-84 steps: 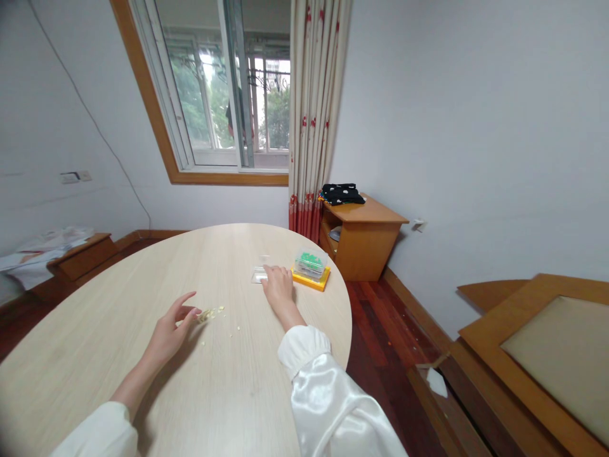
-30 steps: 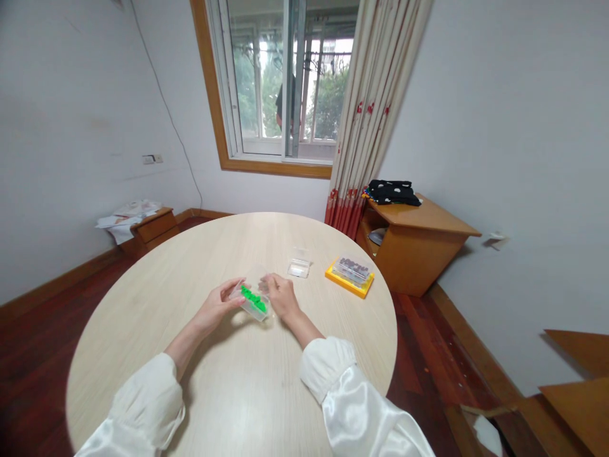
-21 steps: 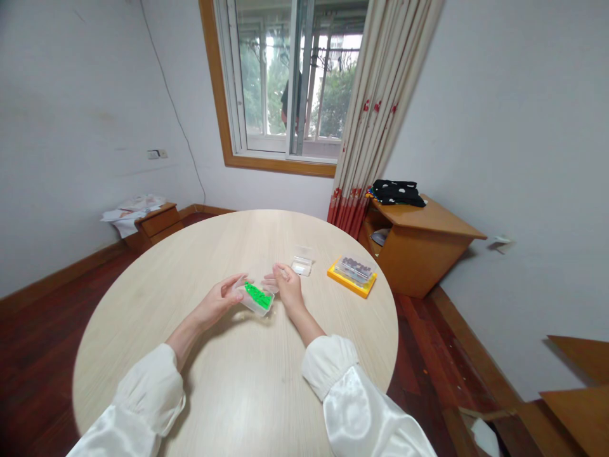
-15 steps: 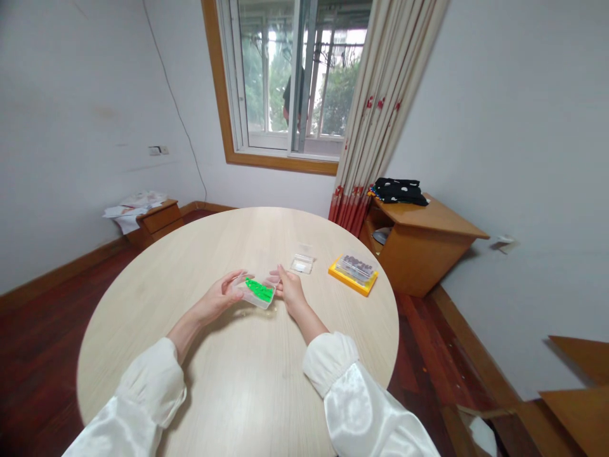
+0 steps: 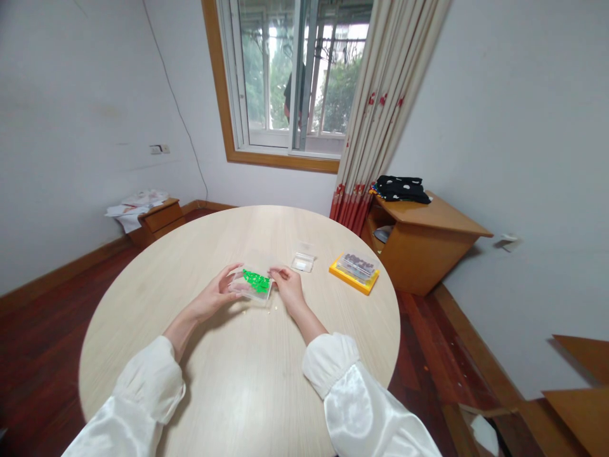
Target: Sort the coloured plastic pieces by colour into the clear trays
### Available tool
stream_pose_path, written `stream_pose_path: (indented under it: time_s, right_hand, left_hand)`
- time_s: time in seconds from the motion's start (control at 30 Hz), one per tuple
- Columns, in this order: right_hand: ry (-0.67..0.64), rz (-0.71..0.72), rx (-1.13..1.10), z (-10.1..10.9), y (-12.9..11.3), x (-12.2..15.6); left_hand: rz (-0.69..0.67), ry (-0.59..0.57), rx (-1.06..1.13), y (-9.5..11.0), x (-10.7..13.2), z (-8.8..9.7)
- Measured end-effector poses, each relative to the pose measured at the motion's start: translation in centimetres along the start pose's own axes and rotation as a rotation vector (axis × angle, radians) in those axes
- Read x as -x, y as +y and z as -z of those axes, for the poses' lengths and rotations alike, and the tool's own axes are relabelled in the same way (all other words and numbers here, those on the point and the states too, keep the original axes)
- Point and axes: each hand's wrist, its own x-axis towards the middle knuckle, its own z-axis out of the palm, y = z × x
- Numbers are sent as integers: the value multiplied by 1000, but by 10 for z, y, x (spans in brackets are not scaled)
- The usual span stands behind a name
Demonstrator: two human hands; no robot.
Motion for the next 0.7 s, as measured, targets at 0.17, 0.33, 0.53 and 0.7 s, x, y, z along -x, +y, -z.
stream_pose_path:
  time_s: [0.17,0.33,0.53,0.7]
  right_hand:
    - [-10,124,57,-2,0,2]
    - [-12,184,92,-3,3,3]
    - [-14,177,116,-2,7,2]
    - [-32,169,116,-2,9,3]
  left_hand:
    - [29,63,-46,0,-2,-3]
    - [103,131,7,-3,-4,-4]
    - [79,123,5,-3,-3,-5]
    - [10,162,-99,-13,-6,-2]
